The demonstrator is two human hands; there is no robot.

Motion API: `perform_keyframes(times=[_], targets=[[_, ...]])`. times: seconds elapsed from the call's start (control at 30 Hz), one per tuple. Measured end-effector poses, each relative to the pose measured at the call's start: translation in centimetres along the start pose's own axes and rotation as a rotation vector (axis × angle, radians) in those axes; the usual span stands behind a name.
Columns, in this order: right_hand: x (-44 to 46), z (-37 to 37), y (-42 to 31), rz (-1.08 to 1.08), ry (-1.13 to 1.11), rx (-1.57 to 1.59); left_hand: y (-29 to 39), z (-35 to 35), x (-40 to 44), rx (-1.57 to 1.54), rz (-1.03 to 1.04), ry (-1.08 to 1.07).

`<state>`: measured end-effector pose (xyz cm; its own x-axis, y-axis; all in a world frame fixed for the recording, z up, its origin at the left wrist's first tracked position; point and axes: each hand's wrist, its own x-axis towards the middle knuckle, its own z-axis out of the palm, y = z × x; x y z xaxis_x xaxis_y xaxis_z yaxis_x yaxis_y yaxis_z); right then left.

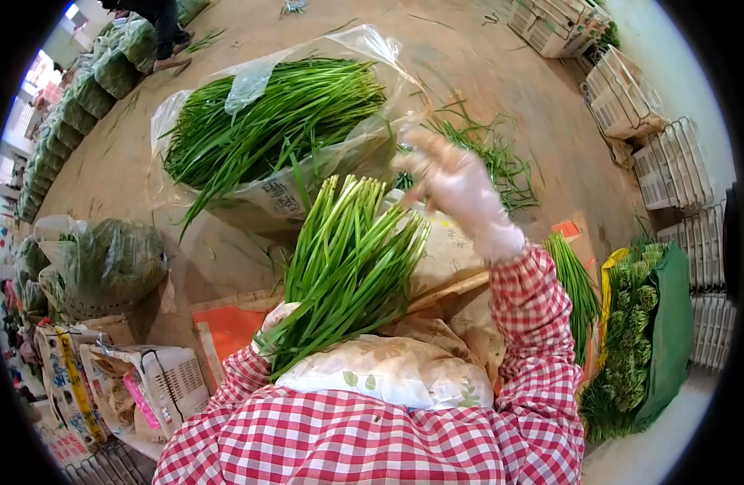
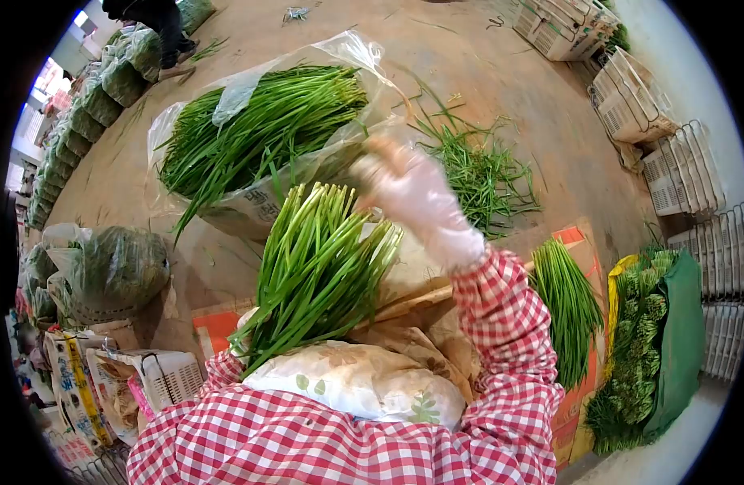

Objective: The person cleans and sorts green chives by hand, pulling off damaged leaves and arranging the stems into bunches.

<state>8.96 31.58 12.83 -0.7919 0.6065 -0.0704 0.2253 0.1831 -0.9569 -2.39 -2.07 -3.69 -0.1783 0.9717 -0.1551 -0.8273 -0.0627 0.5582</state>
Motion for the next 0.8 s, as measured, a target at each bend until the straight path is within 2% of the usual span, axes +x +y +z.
perform_keyframes(times=[0.03, 0.1, 0.17, 0.23, 0.3, 0.37, 0.4, 0.43, 0.5, 0.53, 0.57, 0.7, 0.77, 0.8], targets=[[-1.2, 0.7, -2.0, 0.192, -0.227, 0.114, 0.1, 0.0, 0.1, -0.107, -0.072, 0.023], [-1.7, 2.8, -2.0, 0.236, -0.28, -0.013, 1.0, 1.8, 0.4, -0.076, -0.075, 0.099], [-1.2, 4.4, 0.6, 0.06, -0.316, -0.478, 1.1, 1.8, 0.7, 0.066, -0.073, -0.013], [-1.7, 5.2, 0.5, 0.019, -0.303, -0.5, 1.0, 4.2, 0.4, 0.583, 0.054, 0.125], [-1.8, 5.6, 0.3, -0.017, -0.294, -0.521, 1.7, 5.9, 0.8, -0.068, -0.123, 0.234], [-1.7, 5.5, 0.0, 0.018, -0.365, -0.416, 1.0, 5.0, 0.5, -0.063, -0.089, 0.185], [-1.8, 5.7, 1.0, -0.081, -0.307, -0.378, 0.7, 4.5, 0.2, 0.088, -0.016, 0.17], [-2.0, 5.5, 0.9, -0.076, -0.305, -0.378, 0.3, 3.0, -0.1, 0.013, -0.09, 0.235], [-2.0, 5.1, 0.0, -0.075, -0.254, -0.421, -0.5, 1.2, -0.4, -0.093, -0.163, 0.334], [-1.7, 5.0, -0.7, -0.051, -0.169, -0.633, -0.6, 1.0, -0.5, -0.098, -0.153, 0.333], [-1.3, 4.8, -0.1, -0.159, -0.095, -0.691, -0.8, 0.9, -0.7, -0.079, -0.086, 0.272], [0.8, 3.7, 1.3, -0.677, -0.081, -0.558, -1.0, 1.2, -0.5, 0.058, 0.106, 0.065], [2.1, 2.7, 1.9, -0.768, -0.068, -0.608, -1.1, 0.9, -0.4, 0.205, 0.208, 0.014], [2.5, 2.1, 1.8, -0.731, -0.07, -0.617, -1.2, 1.0, -0.6, 0.313, 0.257, 0.022]])
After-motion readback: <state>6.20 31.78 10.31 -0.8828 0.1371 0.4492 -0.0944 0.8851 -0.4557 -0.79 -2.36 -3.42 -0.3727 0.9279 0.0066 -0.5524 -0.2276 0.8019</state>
